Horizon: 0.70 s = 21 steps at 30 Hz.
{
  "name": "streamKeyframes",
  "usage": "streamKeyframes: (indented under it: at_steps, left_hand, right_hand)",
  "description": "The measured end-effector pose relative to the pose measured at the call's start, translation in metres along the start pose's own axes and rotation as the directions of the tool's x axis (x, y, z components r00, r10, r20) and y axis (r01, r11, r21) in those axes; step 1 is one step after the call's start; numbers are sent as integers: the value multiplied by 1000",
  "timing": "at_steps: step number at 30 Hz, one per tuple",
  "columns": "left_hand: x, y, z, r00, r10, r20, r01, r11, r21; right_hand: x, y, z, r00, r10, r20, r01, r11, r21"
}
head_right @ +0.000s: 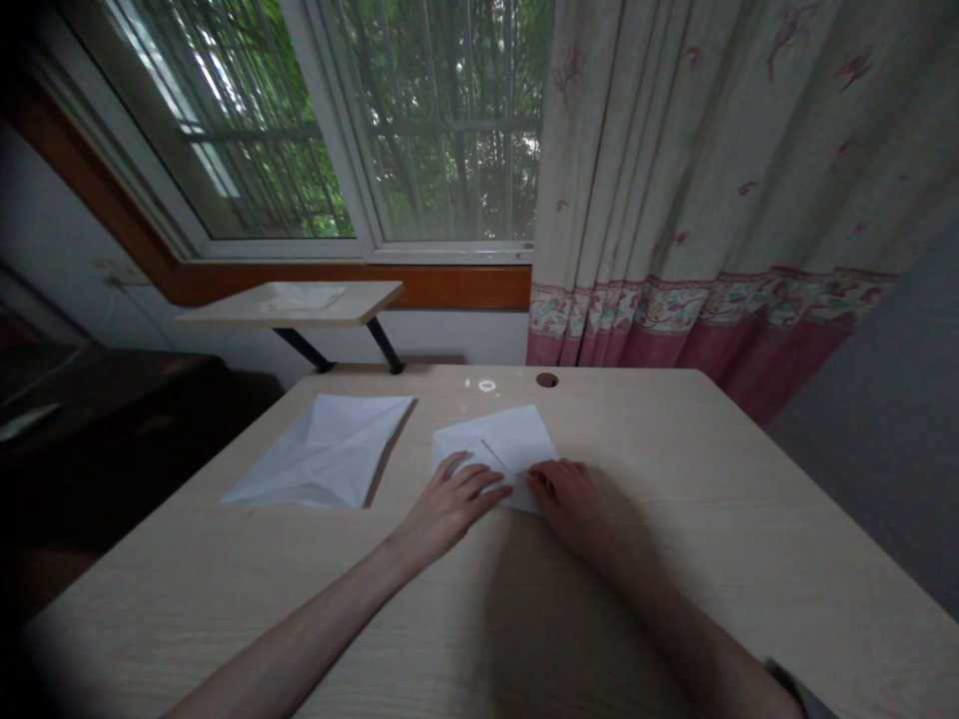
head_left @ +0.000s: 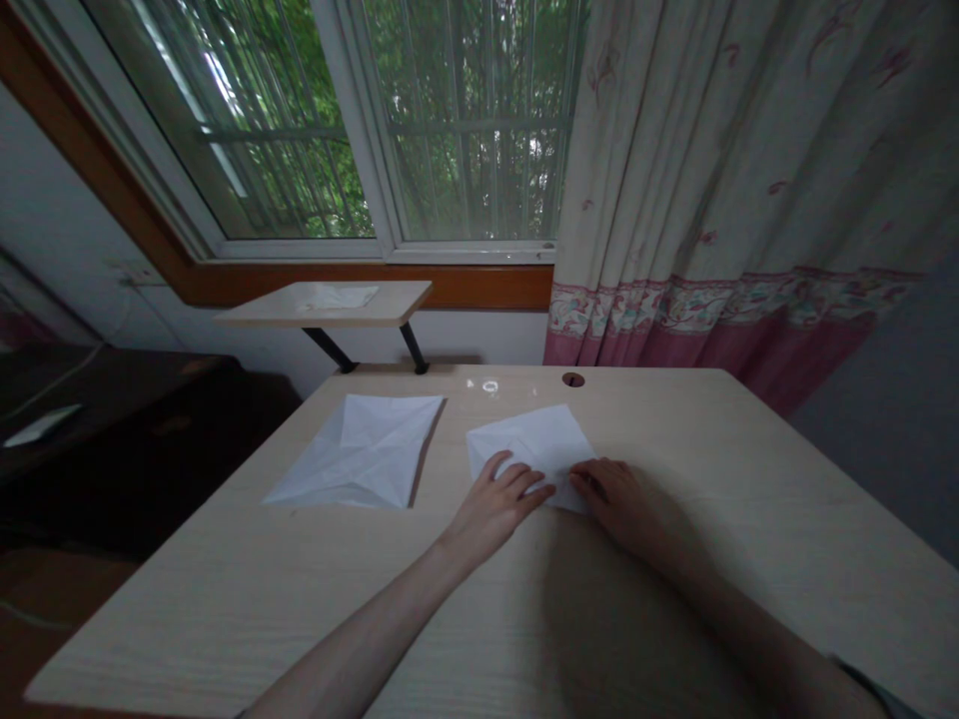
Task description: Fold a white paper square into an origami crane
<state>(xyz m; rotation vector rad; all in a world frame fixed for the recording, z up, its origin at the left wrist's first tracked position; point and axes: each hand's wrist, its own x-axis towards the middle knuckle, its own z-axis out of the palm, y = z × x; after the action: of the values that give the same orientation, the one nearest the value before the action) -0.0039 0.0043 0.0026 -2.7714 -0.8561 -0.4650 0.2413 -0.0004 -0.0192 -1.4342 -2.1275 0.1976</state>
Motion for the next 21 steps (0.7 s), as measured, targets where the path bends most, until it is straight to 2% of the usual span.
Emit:
streamKeyframes:
  at_steps: [3, 9, 15, 21]
  left_hand:
    - [0, -2, 2, 1000, -26, -5, 26, 998, 52]
    - [-2, -6, 4, 996, -82, -38, 84, 993, 83]
    - [-2, -4, -1, 994, -113, 15, 113, 994, 5]
    - [-1, 0, 0, 984, -178, -17, 175, 978, -116]
  right_hand:
    - [1, 1, 0, 1000, 17, 14, -18, 998, 68]
    - [2, -3, -3, 997, -52, 60, 44, 990, 136]
    - [1, -1, -1, 994, -69, 88, 53, 983, 173]
    - [0, -6, -5, 993, -59, 106, 35, 977, 210]
